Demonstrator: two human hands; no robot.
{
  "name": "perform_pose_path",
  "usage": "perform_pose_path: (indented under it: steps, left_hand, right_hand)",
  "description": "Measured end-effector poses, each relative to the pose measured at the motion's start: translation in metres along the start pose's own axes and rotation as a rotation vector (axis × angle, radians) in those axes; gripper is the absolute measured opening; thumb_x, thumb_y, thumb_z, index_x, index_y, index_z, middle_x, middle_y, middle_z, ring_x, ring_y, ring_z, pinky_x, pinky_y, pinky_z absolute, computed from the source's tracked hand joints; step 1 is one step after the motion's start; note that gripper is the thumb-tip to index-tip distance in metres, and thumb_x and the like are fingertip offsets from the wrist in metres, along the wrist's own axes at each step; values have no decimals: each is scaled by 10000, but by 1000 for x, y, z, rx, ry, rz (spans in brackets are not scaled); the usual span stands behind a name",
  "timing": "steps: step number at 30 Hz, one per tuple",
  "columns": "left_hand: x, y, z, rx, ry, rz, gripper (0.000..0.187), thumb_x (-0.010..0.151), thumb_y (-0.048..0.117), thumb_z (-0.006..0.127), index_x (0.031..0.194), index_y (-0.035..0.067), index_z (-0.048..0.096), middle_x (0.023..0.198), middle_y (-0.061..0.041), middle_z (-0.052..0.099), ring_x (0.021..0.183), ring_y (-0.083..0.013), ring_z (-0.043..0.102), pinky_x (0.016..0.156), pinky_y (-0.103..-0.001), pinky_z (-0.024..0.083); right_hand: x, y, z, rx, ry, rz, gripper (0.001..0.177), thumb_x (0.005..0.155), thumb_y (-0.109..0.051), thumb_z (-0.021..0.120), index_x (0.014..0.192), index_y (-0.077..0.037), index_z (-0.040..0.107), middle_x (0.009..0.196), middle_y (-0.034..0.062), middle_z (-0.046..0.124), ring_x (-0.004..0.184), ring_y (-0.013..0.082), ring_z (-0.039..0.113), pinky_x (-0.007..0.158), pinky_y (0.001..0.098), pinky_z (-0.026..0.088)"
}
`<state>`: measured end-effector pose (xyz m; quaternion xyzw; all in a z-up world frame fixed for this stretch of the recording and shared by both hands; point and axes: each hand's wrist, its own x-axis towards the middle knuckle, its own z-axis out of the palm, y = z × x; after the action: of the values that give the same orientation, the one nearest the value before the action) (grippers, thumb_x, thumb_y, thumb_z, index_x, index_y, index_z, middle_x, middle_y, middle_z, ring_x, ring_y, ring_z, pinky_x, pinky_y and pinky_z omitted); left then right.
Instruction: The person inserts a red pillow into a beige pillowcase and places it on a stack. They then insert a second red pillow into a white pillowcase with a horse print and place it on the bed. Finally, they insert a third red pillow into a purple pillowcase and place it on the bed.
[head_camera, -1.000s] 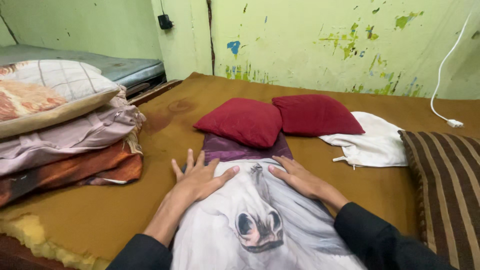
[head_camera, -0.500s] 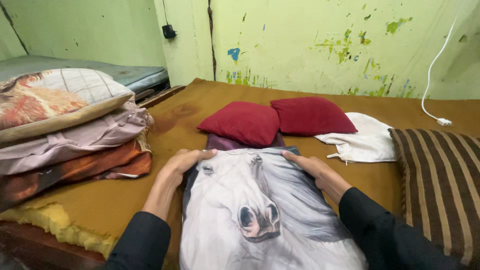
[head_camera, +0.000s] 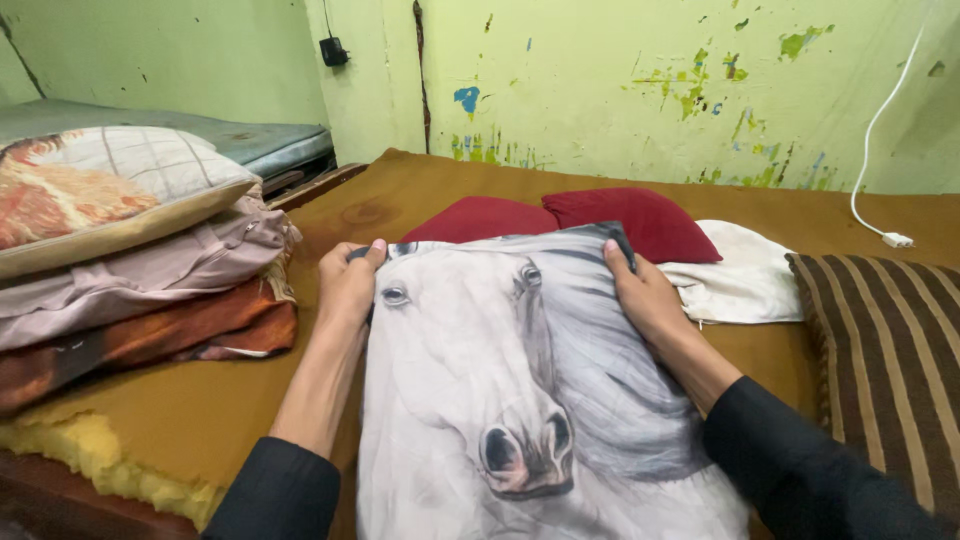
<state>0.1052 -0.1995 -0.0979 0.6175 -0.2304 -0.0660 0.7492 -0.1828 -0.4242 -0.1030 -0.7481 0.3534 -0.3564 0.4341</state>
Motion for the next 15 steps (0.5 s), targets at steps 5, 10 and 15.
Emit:
perform_pose_path:
  steps: [5,10,15]
  left_hand:
    - [17,-34,7,546,209,181,570,809,139,745,1288,-15,476,1178,-264,573,1116,-420,566,900,-509,435]
    - [-22,-36,10,867,-276,417,453,943,389,636,1291,100,614,1384,-167,582,1323,-350,521,1119,-511,413]
    - [-80,-26,11,1060,-723,381,637,966,621,414,1499,280,489,1629,-49,331,1549,-276,181,1189,-698,2]
  right_hand:
    - [32,16,22,-79,-3,96,659,1016,-570,504,1230,45,600,1115,199,713,1079,288,684,975,395,497]
    - [-15,26,24,-542,-141,-296,818,927,-595,555,1453,18,421,1397,306,539,1307,416,535,1108,437,408]
    - [-63,34,23,-550,-422,-574,723,1002,-559,426,1566,-111,361,1668,266,192,1535,379,168,1205,450,180]
